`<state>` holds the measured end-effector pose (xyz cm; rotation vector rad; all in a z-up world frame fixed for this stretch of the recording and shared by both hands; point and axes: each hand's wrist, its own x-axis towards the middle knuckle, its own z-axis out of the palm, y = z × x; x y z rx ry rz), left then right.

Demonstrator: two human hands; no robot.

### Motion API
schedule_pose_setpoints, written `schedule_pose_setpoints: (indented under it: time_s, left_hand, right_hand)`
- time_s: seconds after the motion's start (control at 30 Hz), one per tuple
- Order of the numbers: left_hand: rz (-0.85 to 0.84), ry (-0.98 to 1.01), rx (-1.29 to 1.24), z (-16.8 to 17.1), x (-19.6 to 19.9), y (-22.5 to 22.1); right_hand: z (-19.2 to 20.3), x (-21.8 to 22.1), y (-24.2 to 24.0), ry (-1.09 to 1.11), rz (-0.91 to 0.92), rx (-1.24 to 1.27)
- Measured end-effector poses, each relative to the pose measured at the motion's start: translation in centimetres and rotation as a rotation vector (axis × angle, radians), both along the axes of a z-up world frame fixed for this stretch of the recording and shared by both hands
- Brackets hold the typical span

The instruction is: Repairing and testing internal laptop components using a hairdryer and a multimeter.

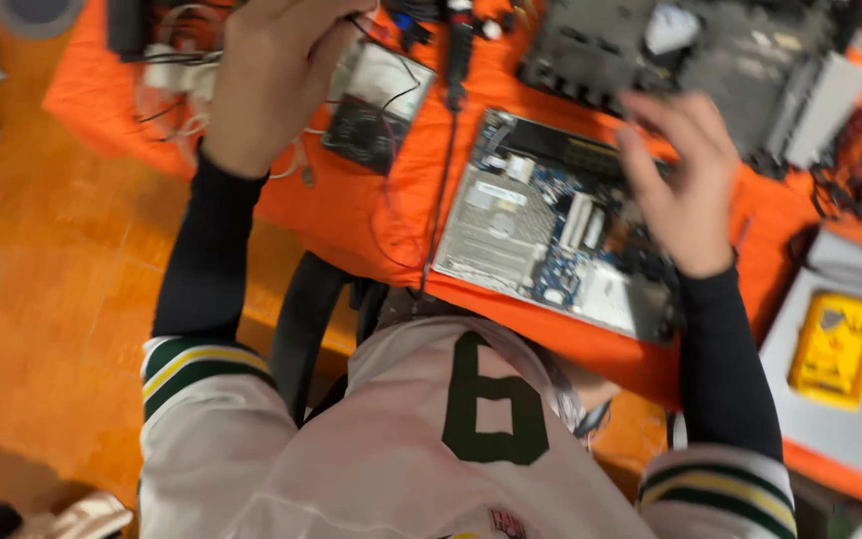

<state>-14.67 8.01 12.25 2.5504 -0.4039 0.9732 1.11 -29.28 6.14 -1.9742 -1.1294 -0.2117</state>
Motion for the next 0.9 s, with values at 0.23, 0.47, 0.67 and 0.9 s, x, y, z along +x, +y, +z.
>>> schedule_pose_setpoints:
  time_s: [0.23,0.47,0.67,0.9]
  left_hand:
    - [-0.251,0.03,0.273,3.1,4.3,-9.1]
    - [-0.527,0.169,0.026,2.5,7.7,-12.4]
    - [-0.943,0.378,-0.433,-2.3,10.7,-9.8]
    - [-0.705,0.075,-0.411,-7.4,13.7,-13.5]
  right_hand:
    - [5.0,0.0,4.1,-0.172,0.202,0.069]
    - [1.6,1.7,1.6,-0.19,0.145,0.022]
    - [2.2,0.9,0.0,-0.182,0.112,0.024]
    - [0.9,1.0,-0.6,-0.225,0.055,-0.017]
